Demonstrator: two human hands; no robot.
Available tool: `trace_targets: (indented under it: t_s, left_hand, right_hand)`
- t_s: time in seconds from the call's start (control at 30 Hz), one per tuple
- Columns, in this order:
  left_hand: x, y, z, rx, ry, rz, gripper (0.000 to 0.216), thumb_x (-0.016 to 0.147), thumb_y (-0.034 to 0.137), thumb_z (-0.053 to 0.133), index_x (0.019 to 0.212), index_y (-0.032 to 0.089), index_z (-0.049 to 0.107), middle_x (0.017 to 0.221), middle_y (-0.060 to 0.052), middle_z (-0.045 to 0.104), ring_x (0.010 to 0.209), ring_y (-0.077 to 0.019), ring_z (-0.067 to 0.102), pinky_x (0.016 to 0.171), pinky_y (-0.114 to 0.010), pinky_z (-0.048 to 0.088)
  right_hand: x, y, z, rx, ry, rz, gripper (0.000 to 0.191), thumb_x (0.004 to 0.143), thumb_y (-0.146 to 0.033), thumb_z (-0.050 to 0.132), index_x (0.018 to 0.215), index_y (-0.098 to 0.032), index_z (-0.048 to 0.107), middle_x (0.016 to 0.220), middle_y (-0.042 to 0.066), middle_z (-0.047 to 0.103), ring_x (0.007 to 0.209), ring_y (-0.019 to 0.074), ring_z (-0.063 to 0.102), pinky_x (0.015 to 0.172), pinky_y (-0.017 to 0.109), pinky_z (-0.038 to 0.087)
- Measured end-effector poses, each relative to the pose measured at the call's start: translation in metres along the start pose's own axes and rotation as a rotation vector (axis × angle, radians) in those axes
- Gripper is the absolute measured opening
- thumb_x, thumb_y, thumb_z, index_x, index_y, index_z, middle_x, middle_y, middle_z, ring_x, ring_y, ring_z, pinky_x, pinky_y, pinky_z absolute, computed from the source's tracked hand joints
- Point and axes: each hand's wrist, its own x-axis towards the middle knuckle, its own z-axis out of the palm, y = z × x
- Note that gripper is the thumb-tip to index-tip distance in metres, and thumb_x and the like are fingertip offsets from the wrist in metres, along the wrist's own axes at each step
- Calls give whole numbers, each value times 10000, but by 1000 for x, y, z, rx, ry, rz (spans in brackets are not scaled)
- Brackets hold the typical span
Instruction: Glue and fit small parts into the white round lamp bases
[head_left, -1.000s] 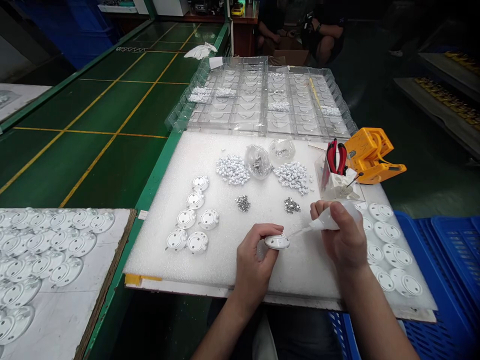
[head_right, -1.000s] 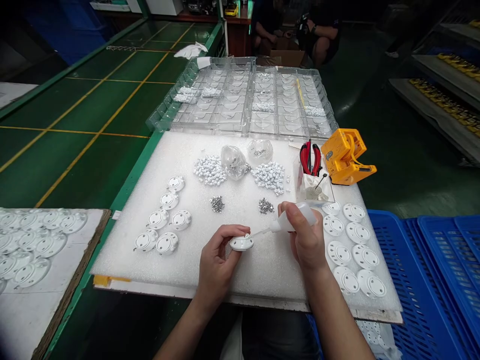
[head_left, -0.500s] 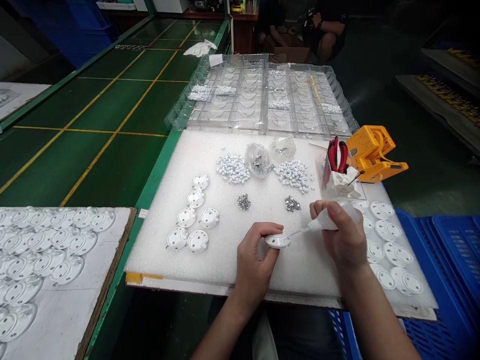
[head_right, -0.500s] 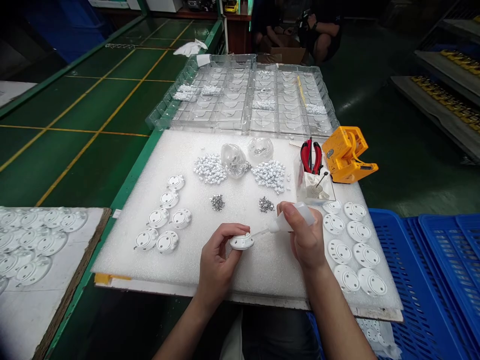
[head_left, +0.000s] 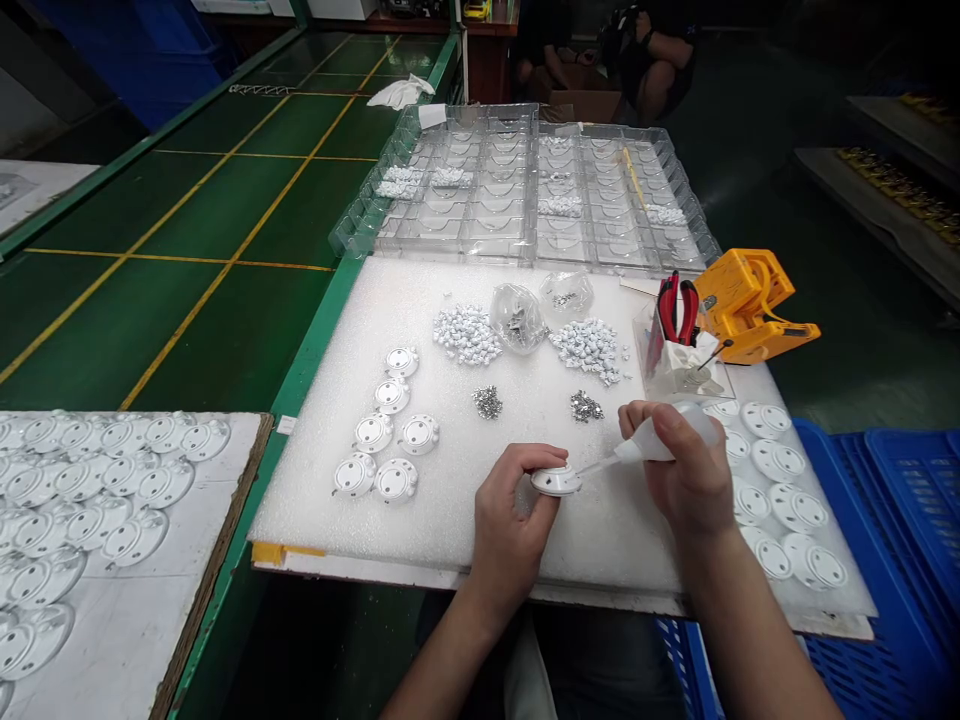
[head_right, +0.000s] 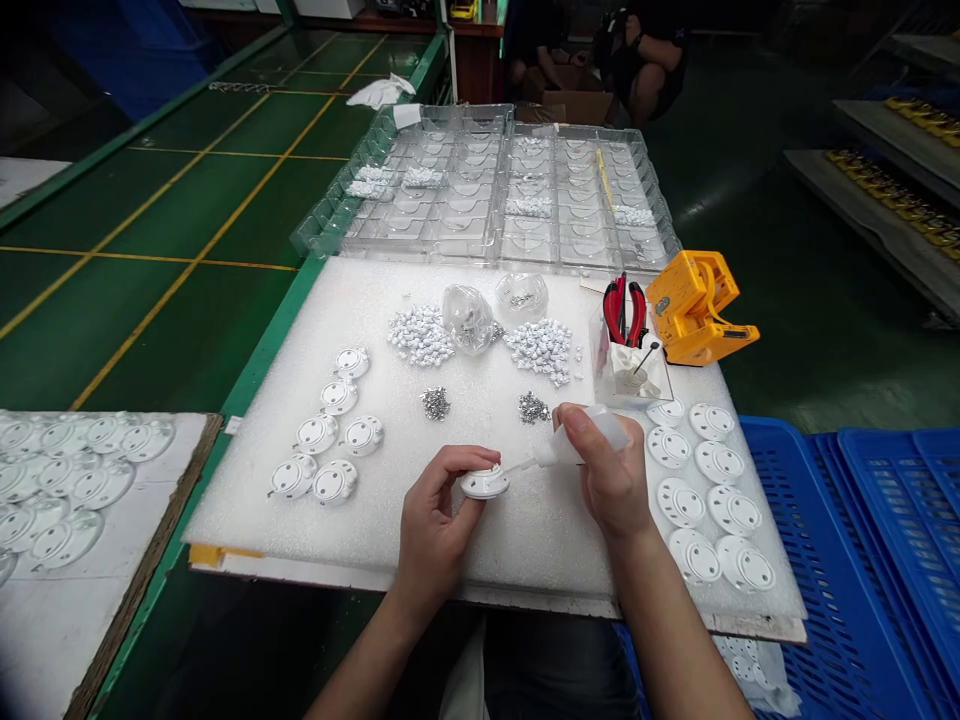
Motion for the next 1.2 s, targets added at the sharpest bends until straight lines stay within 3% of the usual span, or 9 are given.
trace_targets:
  t_s: [0.47, 0.77, 0.97, 1.07, 1.2]
  left_hand:
    - [0, 0, 0, 7, 2, 0, 181, 907, 49, 621, 961, 208, 688, 1022, -42, 743, 996, -183, 705, 903, -296, 550]
    - [-1, -1, -1, -21, 13, 24, 177, 909, 51, 636, 960, 211, 690, 1045, -47, 752, 1014, -184, 707, 905, -304, 557]
    - [-3, -2, -1, -38, 38, 62, 147, 919, 80, 646, 954, 215, 696, 1045, -62, 761, 1007, -200, 715, 896, -327, 572]
    - [-4, -4, -1, -54, 50, 82, 130, 930, 100, 649, 963, 217, 696, 1048, -64, 759, 1011, -199, 716, 898, -327, 574]
    - [-5, -5, -2, -64, 45, 95, 126, 930, 100, 645, 958, 215, 691, 1044, -68, 760, 1004, -206, 716, 896, -340, 570]
  right_hand:
    - [-1, 2, -2, -41, 0, 23, 597, 878, -521, 713, 526, -225, 332, 561, -52, 202, 522, 119, 262, 530, 331, 229]
    - [8, -4, 2, 152, 45, -20, 608, 916, -537, 669, 539, -204, 327, 538, -50, 220, 511, 114, 240, 505, 310, 207]
    - [10, 0, 0, 183, 82, 82, 473, 840, -674, 703, 722, -233, 578, 627, -38, 399, 563, 125, 372, 536, 288, 307]
    - [10, 2, -1, 40, 23, 115, 402, 860, -638, 694, 866, -237, 694, 801, 20, 594, 703, 161, 503, 623, 304, 401]
    - [23, -7, 5, -415, -205, 47, 266, 883, -501, 709, 927, -239, 728, 946, 43, 688, 843, 204, 578, 741, 335, 439]
